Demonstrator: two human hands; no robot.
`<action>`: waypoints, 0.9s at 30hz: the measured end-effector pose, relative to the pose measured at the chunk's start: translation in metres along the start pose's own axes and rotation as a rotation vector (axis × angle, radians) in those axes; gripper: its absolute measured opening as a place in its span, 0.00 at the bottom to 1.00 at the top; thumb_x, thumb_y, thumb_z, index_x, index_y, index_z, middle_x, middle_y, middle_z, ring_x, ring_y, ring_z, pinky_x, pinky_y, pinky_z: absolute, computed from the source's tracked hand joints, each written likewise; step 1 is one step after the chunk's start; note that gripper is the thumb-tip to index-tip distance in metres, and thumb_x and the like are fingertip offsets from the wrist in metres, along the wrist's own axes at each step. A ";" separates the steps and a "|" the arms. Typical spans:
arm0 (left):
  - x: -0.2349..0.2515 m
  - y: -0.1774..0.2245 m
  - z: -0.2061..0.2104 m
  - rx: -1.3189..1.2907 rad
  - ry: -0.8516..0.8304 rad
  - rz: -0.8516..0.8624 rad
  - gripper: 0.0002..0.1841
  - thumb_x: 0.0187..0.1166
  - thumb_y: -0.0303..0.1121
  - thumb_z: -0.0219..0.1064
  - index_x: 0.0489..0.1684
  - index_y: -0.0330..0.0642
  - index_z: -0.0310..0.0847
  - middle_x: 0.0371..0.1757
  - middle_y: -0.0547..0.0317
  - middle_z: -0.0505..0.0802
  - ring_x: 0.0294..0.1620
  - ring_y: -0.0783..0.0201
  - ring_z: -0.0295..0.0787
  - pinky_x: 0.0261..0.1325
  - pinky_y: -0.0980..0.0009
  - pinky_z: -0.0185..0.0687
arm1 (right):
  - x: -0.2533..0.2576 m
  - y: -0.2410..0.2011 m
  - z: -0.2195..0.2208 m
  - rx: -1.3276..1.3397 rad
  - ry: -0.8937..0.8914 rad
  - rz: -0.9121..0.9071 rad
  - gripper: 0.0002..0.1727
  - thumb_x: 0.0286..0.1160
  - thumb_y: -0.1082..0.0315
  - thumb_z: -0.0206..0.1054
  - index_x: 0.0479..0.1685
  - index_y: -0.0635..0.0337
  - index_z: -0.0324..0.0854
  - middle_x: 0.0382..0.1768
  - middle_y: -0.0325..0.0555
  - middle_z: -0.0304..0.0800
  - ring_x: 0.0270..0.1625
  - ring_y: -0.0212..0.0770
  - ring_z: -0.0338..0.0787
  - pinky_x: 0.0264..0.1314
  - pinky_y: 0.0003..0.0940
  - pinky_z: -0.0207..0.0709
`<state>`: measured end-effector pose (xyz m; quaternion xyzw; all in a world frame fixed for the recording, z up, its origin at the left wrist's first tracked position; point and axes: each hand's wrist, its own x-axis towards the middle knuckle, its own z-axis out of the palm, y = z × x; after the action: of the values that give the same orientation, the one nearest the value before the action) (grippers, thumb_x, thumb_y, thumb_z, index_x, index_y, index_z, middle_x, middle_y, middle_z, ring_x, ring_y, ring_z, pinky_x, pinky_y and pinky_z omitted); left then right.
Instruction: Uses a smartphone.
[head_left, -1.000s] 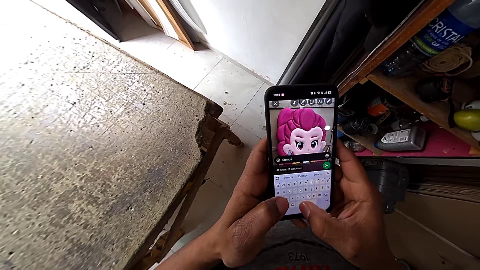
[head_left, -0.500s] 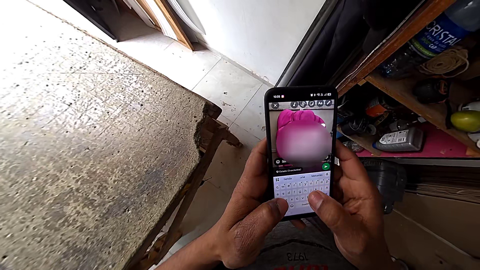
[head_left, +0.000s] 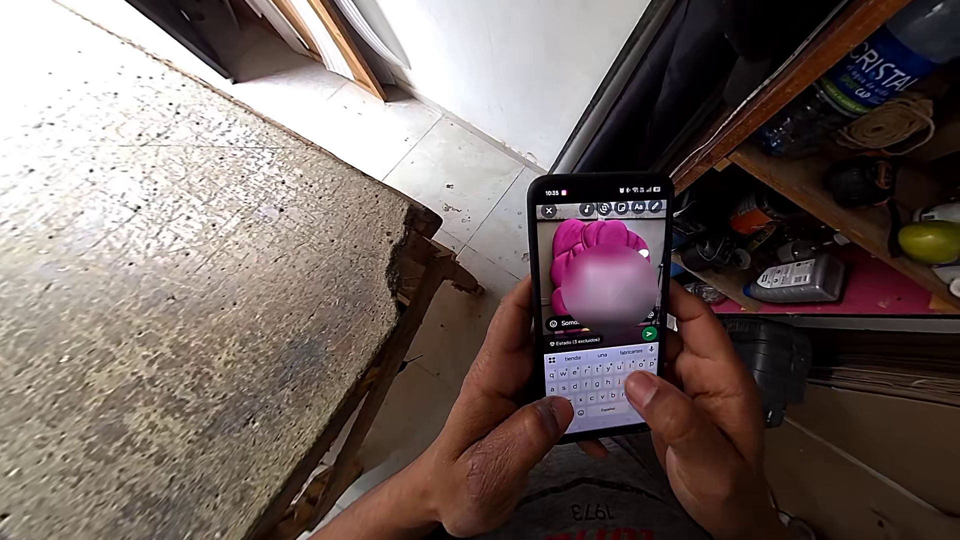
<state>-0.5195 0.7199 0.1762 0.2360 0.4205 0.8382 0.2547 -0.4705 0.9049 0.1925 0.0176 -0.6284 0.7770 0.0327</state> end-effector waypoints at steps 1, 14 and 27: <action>0.000 0.000 0.000 0.006 -0.001 -0.001 0.38 0.79 0.21 0.51 0.92 0.57 0.45 0.72 0.46 0.83 0.61 0.50 0.91 0.40 0.59 0.97 | 0.001 0.000 0.000 0.013 0.012 -0.001 0.31 0.85 0.67 0.56 0.87 0.55 0.58 0.57 0.54 0.89 0.51 0.44 0.95 0.49 0.40 0.93; -0.003 -0.002 0.000 0.005 0.001 0.001 0.38 0.80 0.23 0.53 0.92 0.57 0.45 0.72 0.46 0.83 0.62 0.50 0.91 0.40 0.59 0.97 | -0.001 0.001 0.001 0.052 0.001 -0.020 0.30 0.86 0.66 0.56 0.87 0.56 0.58 0.60 0.55 0.88 0.55 0.43 0.94 0.55 0.40 0.92; -0.003 -0.001 0.000 0.020 0.021 0.011 0.35 0.79 0.21 0.50 0.89 0.56 0.50 0.70 0.47 0.84 0.59 0.50 0.92 0.38 0.59 0.97 | -0.004 0.001 0.002 -0.041 -0.009 -0.013 0.33 0.84 0.67 0.57 0.90 0.54 0.56 0.58 0.53 0.89 0.52 0.43 0.94 0.50 0.39 0.93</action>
<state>-0.5165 0.7187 0.1747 0.2320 0.4302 0.8379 0.2431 -0.4667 0.9024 0.1919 0.0246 -0.6443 0.7635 0.0354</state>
